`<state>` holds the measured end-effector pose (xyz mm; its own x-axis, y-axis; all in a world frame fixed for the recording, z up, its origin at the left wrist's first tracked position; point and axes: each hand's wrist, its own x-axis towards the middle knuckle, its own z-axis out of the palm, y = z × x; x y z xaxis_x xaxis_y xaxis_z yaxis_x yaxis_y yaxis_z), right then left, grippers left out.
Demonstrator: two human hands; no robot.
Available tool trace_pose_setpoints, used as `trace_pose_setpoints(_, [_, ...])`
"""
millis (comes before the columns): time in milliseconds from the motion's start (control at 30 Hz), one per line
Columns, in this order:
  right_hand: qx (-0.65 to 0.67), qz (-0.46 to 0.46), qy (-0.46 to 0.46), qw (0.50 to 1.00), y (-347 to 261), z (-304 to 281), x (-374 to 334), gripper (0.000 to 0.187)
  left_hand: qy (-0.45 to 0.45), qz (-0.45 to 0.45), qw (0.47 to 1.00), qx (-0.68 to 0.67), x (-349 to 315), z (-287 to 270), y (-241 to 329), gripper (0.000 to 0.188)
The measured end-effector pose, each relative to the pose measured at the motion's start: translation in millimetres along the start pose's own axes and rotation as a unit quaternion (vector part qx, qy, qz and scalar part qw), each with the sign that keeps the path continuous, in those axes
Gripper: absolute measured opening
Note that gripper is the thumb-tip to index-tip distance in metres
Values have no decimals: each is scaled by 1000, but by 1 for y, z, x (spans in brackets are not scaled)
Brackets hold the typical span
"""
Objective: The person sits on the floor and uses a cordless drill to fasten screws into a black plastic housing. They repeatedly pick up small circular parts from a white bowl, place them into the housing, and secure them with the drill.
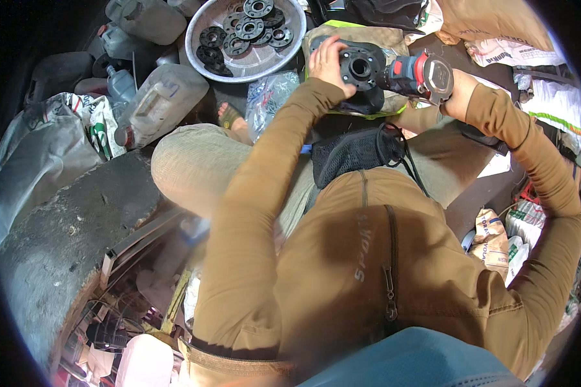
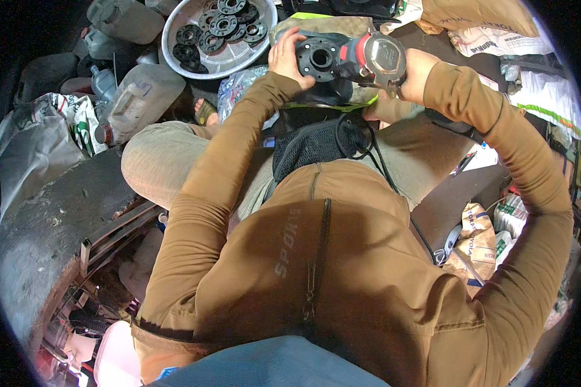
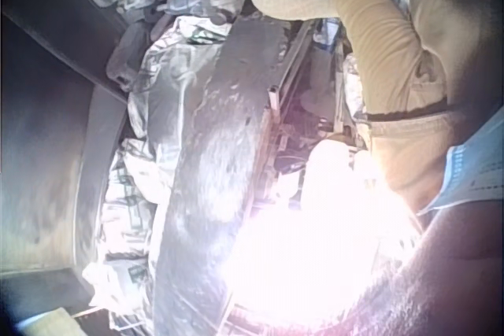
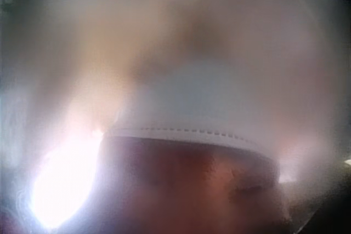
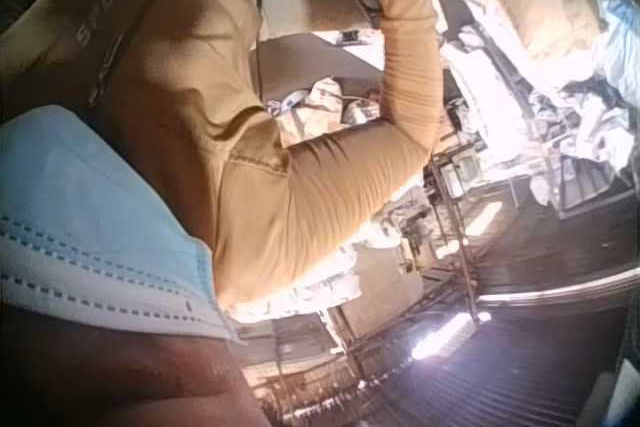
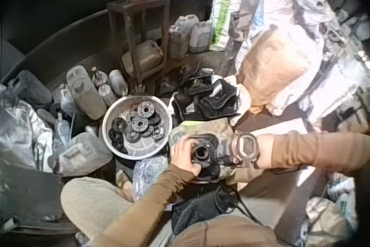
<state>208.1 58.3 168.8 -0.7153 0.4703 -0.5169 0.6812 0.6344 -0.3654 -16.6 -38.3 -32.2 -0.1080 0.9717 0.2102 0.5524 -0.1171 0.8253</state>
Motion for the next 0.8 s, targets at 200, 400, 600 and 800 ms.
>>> trace_pose_setpoints(200, [-117, -32, -116, 986, 16, -10, 19, 41, -83, -25, 994, 62, 4, 25, -35, 116])
trace_pose_setpoints(400, [-145, -81, -132, 977, 17, -15, 22, 38, -36, -28, 999, 28, 6, 39, -41, 100])
trace_pose_setpoints(600, [-170, -106, -128, 971, 16, -11, 23, 35, -26, -24, 999, 13, 4, 35, -38, 99])
trace_pose_setpoints(800, [-180, -123, -93, 971, 11, -7, 31, 33, -31, -19, 999, 30, 6, 39, -42, 102])
